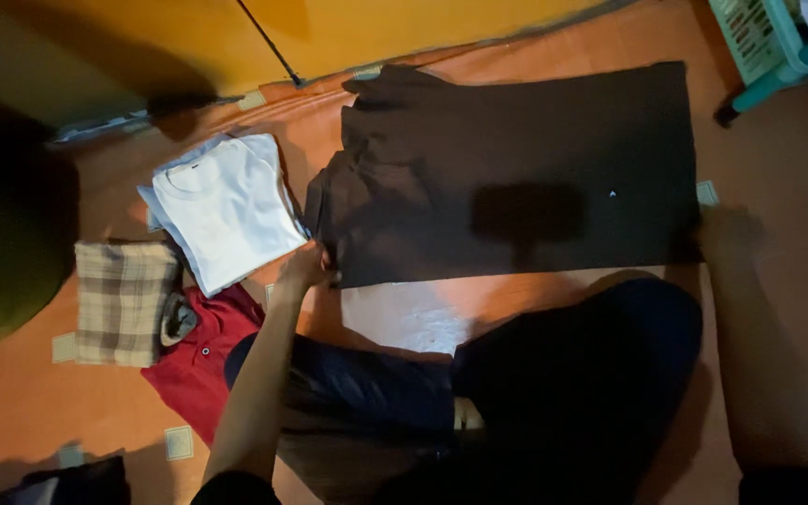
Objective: The person folds a light blue button-up shirt, a white t-shirt, and a dark brown polo shirt on the floor, smoothing and aligning each garment before stacking them.
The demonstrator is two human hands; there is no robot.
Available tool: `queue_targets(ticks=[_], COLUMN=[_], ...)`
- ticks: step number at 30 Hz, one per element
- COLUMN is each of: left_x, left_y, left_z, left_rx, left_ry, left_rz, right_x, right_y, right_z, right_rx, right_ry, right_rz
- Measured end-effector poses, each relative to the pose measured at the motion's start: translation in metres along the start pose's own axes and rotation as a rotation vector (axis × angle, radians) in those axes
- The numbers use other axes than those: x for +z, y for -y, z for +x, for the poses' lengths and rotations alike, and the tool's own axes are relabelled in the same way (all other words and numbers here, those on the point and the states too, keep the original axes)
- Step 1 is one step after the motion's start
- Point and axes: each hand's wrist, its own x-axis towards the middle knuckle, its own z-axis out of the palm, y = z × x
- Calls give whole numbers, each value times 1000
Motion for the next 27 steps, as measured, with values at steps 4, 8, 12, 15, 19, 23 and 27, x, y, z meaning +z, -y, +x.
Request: queue_targets(ticks=[4,8,12,15,19,23,27], left_x=[-56,-59,-31,-36,-27,-33,-42], left_y=[-75,-124,-140,-149,-150,-149,-149], left_z=[-9,3,40,38,40,37,36], left_rx=[-92,38,-53,-129,-169,-150,-138], left_ry=[-233,-332,-354,-312,-287,-300,-311], left_rz=[-82,-293,-176,-95,-54,-40,-85], right_x=[-65,-78,-76,-52,-29,-65,-101], right_y=[84,208,328,386,430,437,436], right_z=[-41,-65,-100,-109,-82,-83,-92], right_rx=[-140,-623,-800,-908,-1042,-1036,-876], right_ry=[-22,-164,36,-2,-243,-121,190], right_rz=[-16,442,763,959,985,802,875])
